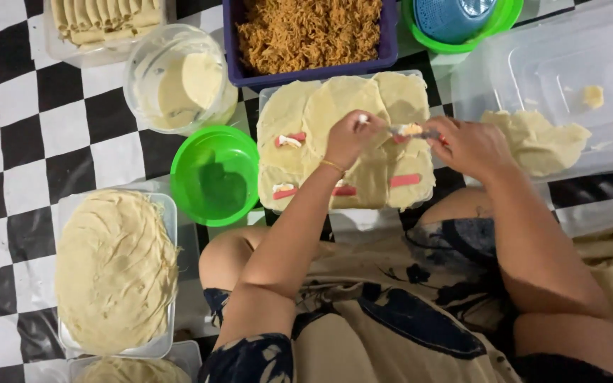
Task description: Assembling food wraps by placing solid and liquid fillings onto thin wrappers and rolling them into cylinders.
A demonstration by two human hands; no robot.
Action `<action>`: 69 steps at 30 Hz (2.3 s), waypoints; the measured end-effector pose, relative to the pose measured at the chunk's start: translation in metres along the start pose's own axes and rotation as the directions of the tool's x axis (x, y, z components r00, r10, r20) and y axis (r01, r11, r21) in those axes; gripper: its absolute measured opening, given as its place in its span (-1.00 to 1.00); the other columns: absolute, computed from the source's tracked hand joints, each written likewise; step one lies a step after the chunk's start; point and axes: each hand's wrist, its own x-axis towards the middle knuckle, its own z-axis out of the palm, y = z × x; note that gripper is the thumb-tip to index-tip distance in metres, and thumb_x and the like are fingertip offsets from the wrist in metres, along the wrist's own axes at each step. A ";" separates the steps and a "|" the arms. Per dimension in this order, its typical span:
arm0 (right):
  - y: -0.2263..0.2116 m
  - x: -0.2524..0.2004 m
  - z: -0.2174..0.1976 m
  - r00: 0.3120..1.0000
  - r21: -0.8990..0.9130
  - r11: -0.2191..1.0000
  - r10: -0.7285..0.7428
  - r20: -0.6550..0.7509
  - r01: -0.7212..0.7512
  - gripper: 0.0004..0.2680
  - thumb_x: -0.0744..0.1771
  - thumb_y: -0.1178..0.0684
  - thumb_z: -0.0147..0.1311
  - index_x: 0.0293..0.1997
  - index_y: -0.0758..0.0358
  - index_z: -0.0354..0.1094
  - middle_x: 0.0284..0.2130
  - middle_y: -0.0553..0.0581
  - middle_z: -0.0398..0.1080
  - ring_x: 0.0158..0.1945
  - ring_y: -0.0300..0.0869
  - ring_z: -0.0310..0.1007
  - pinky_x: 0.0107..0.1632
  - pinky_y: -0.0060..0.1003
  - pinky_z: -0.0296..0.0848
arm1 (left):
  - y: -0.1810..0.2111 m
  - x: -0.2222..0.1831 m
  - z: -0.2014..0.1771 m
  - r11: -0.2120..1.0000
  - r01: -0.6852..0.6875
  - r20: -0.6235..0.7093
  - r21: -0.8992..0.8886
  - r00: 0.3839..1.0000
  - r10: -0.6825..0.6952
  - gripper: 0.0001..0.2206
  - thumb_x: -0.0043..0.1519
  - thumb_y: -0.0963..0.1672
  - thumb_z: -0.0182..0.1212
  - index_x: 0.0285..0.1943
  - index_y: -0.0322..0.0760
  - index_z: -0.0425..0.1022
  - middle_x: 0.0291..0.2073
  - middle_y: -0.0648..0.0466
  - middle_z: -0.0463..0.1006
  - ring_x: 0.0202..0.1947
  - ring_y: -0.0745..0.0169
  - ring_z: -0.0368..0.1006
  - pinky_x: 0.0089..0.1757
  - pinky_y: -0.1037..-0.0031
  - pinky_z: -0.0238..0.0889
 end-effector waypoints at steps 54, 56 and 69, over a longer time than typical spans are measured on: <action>0.075 -0.055 -0.009 0.762 0.321 0.906 0.410 -0.502 -0.276 -0.84 0.44 0.27 0.10 0.16 0.38 0.49 -0.21 0.23 0.50 -0.30 -0.01 0.41 -0.19 -0.11 0.41 | 0.061 -0.108 0.057 0.563 -0.549 0.212 0.618 0.806 0.553 -0.73 0.16 -0.08 0.32 0.00 -0.20 0.48 -0.01 0.06 0.54 0.04 -0.01 0.47 0.04 0.26 0.30; 0.070 -0.056 -0.025 0.722 0.354 0.893 0.437 -0.537 -0.278 -0.81 0.43 0.33 0.09 0.19 0.48 0.44 -0.15 0.32 0.41 -0.25 0.06 0.42 -0.16 -0.08 0.44 | 0.049 -0.086 0.062 0.527 -0.519 0.182 0.673 0.807 0.562 -0.73 0.19 -0.04 0.21 0.00 -0.19 0.47 0.02 0.06 0.51 0.01 -0.02 0.43 -0.01 0.22 0.27; 0.111 -0.068 0.011 0.669 0.231 0.798 0.596 -0.445 -0.557 -0.63 0.33 0.36 0.17 0.32 0.53 0.34 -0.03 0.38 0.30 -0.08 0.18 0.38 -0.05 -0.03 0.43 | 0.041 -0.013 0.057 0.338 -0.426 0.207 0.839 0.825 0.526 -0.81 0.19 -0.05 0.20 -0.11 -0.16 0.52 -0.09 0.02 0.45 -0.04 -0.01 0.35 0.01 0.23 0.21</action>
